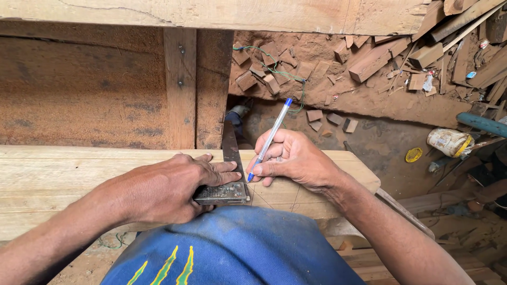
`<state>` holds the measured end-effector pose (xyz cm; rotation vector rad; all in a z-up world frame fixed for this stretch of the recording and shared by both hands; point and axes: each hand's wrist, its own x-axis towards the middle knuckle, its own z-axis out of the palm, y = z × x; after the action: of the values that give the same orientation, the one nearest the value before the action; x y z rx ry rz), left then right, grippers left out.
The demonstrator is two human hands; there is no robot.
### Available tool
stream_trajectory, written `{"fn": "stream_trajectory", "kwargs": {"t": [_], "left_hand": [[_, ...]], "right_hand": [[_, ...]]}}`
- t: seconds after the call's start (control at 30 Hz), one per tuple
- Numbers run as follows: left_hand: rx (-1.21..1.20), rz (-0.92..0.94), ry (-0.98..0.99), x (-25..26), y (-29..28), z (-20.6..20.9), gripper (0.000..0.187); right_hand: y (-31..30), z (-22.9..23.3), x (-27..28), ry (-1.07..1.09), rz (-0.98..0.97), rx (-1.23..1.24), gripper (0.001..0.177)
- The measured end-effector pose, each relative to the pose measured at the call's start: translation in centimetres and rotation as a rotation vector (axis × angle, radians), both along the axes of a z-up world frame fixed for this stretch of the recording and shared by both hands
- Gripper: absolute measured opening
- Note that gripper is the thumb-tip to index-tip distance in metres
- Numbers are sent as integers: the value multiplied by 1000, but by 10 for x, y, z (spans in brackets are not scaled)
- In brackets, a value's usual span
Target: The person picks up a pen and a try square, then measures and marks straight guide lines on wooden planks resting on the workshop bench. They reposition the square repeatedly along the planks, drawing lines at several locations, and finally lift a marked plank.
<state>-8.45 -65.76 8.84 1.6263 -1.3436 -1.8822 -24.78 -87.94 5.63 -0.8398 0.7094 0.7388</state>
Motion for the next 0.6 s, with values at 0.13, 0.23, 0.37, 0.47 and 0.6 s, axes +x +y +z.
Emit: {"fn": "stream_trajectory", "kwargs": {"t": [0.13, 0.23, 0.37, 0.47, 0.6], "left_hand": [[177, -55, 1, 9, -22, 23, 87], [115, -59, -28, -4, 3, -6, 90], [55, -11, -15, 0, -3, 4, 90], [35, 9, 8, -1, 5, -6, 88], [-148, 81, 32, -8, 17, -17, 86]], "right_hand": [[0, 1, 0, 1, 0, -1, 30], [0, 1, 0, -7, -10, 6, 31], [-3, 4, 4, -10, 24, 0, 29], [-10, 3, 11, 29, -26, -163, 25], [-17, -13, -6, -155, 634, -875, 20]]}}
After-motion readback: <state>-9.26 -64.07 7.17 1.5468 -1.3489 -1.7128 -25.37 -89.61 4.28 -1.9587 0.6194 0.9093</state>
